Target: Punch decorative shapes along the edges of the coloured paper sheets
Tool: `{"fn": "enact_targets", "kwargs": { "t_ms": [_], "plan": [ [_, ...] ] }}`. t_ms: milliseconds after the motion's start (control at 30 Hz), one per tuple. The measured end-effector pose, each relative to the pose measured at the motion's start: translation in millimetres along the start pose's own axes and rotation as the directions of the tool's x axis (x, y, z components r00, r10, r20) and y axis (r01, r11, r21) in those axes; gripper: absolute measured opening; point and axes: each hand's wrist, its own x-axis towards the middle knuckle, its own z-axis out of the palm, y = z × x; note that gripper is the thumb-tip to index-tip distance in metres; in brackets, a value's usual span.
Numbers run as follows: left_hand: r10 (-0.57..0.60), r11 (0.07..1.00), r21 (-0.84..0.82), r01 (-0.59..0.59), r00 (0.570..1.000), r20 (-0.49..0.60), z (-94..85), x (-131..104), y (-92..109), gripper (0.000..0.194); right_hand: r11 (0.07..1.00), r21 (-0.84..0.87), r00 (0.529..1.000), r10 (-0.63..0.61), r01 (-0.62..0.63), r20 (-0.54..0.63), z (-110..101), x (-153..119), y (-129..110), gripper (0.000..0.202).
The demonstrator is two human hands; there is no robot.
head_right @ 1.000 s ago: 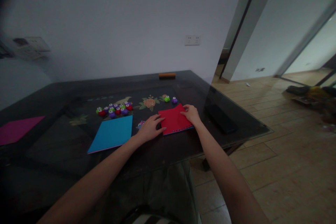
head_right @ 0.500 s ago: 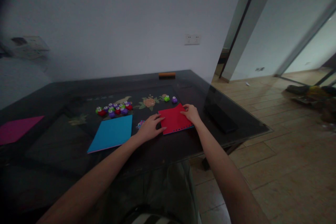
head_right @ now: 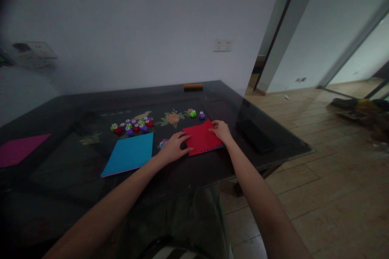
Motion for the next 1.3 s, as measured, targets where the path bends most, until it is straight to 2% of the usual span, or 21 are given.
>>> {"fn": "enact_targets", "kwargs": {
  "t_ms": [400, 600, 867, 1067, 1300],
  "plan": [
    [-0.002, 1.000, -0.010, 0.002, 1.000, 0.004, 0.2, 0, -1, 0.061, 0.999, -0.016, 0.999, 0.031, -0.030, 0.025, -2, 0, -5, 0.035],
    [-0.002, 1.000, -0.008, 0.002, 1.000, 0.007, 0.5, 1, -1, 0.061, 1.000, -0.016, 1.000, -0.025, 0.025, 0.002, 0, 0, -1, 0.036],
    [0.012, 1.000, -0.005, -0.012, 1.000, -0.006, 1.5, 1, -2, 0.062, 0.996, -0.077, 0.993, -0.053, 0.045, -0.105, -6, 2, 8, 0.034],
    [0.022, 1.000, -0.017, -0.023, 1.000, -0.011, 3.2, 2, -4, 0.063, 0.974, -0.198, 0.992, -0.118, 0.108, -0.042, -4, 2, 8, 0.026],
    [0.011, 1.000, -0.016, -0.011, 1.000, -0.003, 1.3, 2, -3, 0.063, 0.974, -0.190, 0.991, -0.130, 0.123, -0.023, -4, 3, 8, 0.026]
  ]
}}
